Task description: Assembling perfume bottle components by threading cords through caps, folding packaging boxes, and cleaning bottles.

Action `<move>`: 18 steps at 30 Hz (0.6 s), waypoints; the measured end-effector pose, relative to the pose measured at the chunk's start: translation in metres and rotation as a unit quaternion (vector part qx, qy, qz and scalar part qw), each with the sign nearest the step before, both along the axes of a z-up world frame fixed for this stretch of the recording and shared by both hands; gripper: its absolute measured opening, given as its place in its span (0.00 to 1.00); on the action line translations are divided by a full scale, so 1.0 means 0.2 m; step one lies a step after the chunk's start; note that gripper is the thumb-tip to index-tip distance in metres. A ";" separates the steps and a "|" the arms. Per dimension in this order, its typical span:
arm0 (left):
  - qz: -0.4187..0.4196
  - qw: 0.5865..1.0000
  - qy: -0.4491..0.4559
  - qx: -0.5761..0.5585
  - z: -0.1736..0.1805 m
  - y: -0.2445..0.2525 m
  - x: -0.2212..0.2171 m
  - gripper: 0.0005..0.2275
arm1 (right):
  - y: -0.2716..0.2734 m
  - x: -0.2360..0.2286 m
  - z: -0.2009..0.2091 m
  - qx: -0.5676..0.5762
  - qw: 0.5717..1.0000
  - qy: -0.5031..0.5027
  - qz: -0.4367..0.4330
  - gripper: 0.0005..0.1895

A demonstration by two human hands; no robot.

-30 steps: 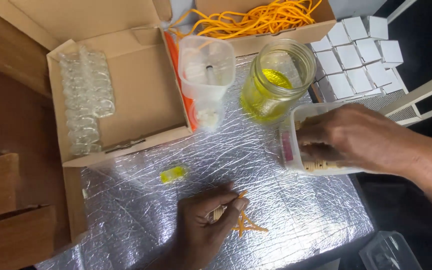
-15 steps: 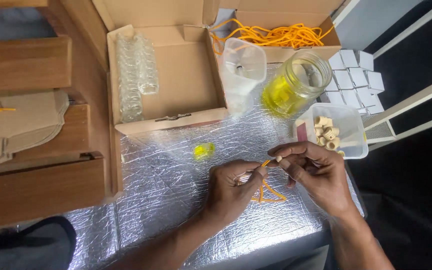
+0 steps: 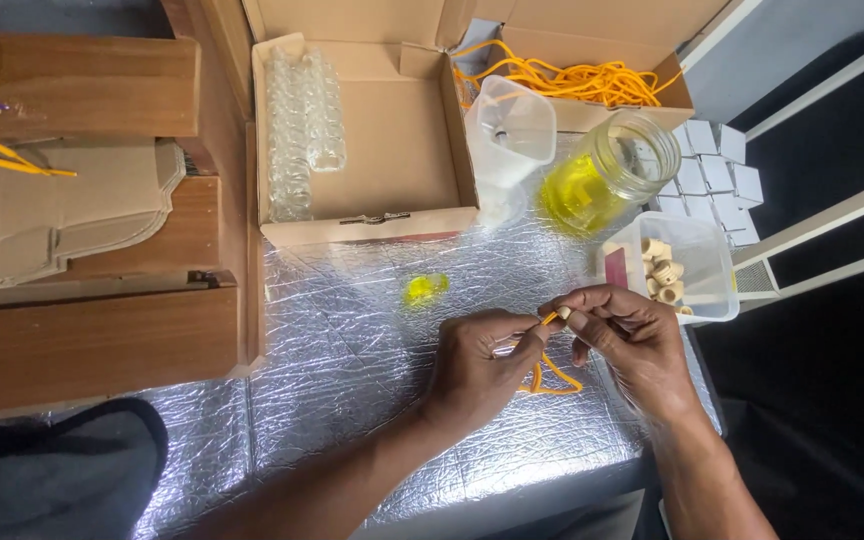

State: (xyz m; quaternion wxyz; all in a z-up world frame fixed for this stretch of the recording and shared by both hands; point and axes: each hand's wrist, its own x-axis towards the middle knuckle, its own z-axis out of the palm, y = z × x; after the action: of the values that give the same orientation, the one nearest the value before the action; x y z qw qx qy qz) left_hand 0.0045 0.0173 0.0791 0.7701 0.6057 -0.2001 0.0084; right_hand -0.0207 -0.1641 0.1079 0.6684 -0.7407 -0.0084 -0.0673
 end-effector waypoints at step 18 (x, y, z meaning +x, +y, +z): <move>-0.036 0.999 -0.013 0.007 0.01 0.02 0.01 0.06 | -0.01 0.01 -0.04 0.008 1.000 0.012 -0.006 0.06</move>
State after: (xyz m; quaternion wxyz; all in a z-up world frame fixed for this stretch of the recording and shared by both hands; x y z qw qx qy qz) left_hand 0.0073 0.0222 0.0802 0.7629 0.6034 -0.2317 -0.0134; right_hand -0.0193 -0.1661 0.1005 0.6738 -0.7362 0.0046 -0.0626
